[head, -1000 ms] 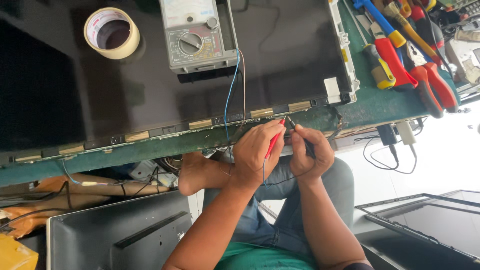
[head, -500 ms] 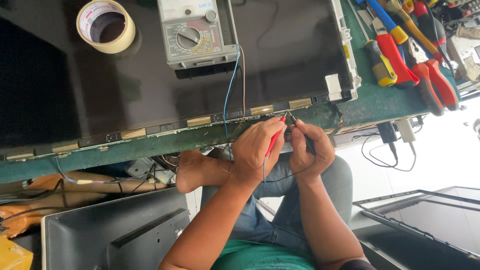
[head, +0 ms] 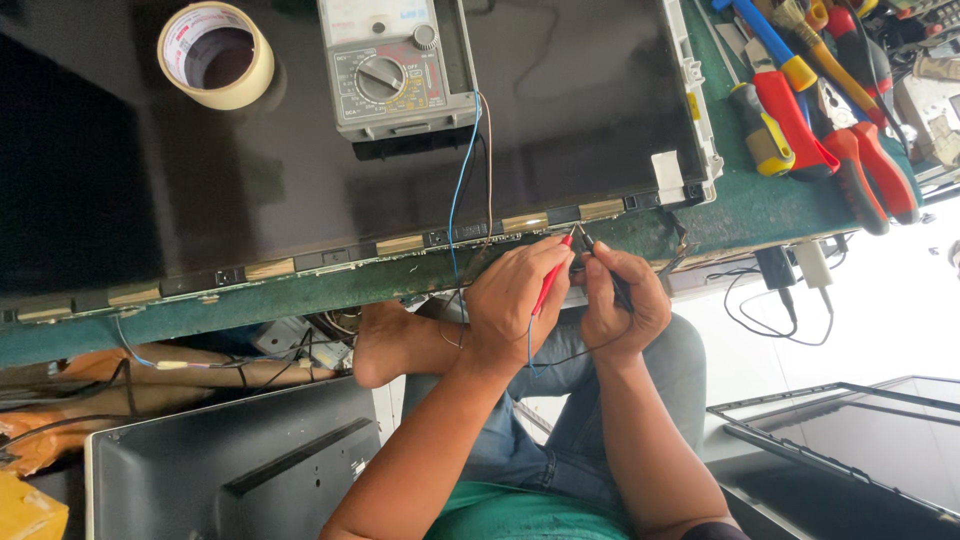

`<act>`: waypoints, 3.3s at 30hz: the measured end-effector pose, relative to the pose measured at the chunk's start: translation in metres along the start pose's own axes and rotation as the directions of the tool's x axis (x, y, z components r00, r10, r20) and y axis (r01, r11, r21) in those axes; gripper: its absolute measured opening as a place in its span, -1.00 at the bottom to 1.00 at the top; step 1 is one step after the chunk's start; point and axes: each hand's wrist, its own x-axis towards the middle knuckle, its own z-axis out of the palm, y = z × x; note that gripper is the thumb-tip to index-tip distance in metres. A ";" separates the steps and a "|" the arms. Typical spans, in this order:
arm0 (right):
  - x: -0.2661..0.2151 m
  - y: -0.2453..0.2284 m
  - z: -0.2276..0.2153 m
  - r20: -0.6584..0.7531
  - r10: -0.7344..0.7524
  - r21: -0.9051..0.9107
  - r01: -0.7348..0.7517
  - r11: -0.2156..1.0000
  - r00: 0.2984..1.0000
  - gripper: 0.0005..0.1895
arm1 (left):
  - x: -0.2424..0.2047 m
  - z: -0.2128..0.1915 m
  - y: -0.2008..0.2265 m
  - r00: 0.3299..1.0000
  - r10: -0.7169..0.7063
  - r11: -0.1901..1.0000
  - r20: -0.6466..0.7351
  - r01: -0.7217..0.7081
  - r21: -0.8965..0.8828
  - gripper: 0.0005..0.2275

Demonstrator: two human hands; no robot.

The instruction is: The person places a multimeter on a disassembled TV panel and uses the multimeter probes to test various points along the bottom edge of the panel. The person adjusts the probes and the multimeter dial while testing.

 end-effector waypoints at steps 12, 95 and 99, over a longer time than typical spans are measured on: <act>0.000 0.000 -0.005 0.022 -0.015 -0.020 0.016 1.000 1.000 -0.87 | -0.001 -0.001 -0.001 1.000 0.013 1.000 0.007 -0.013 0.010 -0.97; -0.004 -0.003 -0.009 0.037 0.056 -0.025 -0.055 0.998 0.998 -0.85 | 0.000 -0.010 0.003 0.998 -0.018 0.998 0.057 0.015 0.064 -0.95; -0.015 -0.001 -0.006 -0.056 0.103 0.029 -0.102 0.994 0.993 -0.78 | -0.011 -0.003 -0.002 0.999 0.002 0.993 0.050 -0.008 0.121 -0.90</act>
